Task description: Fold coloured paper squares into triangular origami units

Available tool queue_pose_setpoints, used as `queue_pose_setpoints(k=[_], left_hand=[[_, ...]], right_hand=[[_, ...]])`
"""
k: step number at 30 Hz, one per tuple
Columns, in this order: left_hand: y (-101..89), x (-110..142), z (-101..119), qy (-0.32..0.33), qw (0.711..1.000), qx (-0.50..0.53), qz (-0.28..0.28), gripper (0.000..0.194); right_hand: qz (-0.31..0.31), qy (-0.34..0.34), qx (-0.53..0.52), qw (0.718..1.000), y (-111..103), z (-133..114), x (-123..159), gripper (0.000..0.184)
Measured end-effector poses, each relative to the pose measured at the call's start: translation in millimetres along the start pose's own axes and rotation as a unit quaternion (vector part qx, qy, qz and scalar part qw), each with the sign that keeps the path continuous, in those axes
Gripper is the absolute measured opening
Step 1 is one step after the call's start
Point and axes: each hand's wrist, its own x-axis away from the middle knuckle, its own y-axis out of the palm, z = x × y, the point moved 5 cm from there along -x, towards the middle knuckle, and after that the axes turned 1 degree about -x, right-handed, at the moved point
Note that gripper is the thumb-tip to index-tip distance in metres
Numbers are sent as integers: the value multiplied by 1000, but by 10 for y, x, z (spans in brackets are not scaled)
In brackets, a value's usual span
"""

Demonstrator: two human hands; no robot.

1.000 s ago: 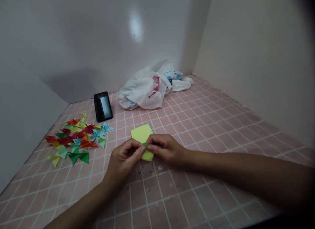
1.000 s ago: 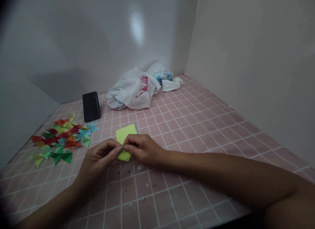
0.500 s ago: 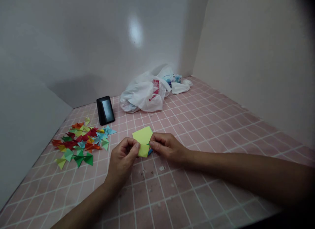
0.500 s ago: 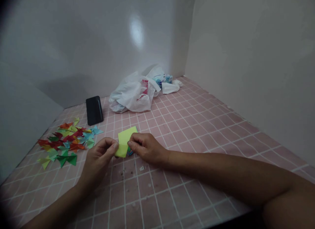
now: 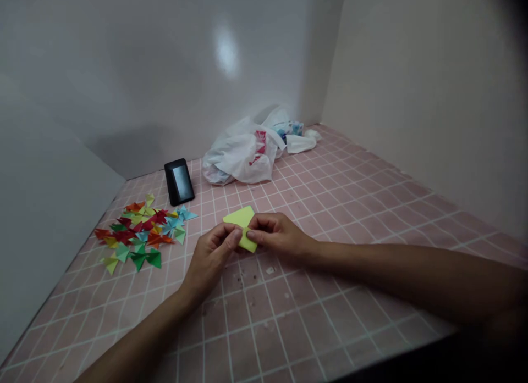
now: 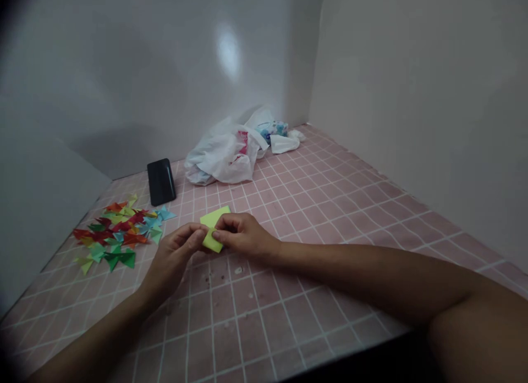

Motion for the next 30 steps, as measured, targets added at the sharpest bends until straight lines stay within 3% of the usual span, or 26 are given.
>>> queue_pose_setpoints(k=[11,21,26,30], left_hand=[[2,34,98,48,994,-92,45,25],[5,48,173,51,997,-55,33,28],[45,63,232,65,997,-48,8,20],[75,83,297,81,996,-47,1,22]], right_hand=[[30,-67,36,997,3,-80,7,17],[39,-62,19,997,32,-218,49,19],[88,-97,49,990,-8,-335,65,18],[68,-70,1,995,55,-363,69,17]])
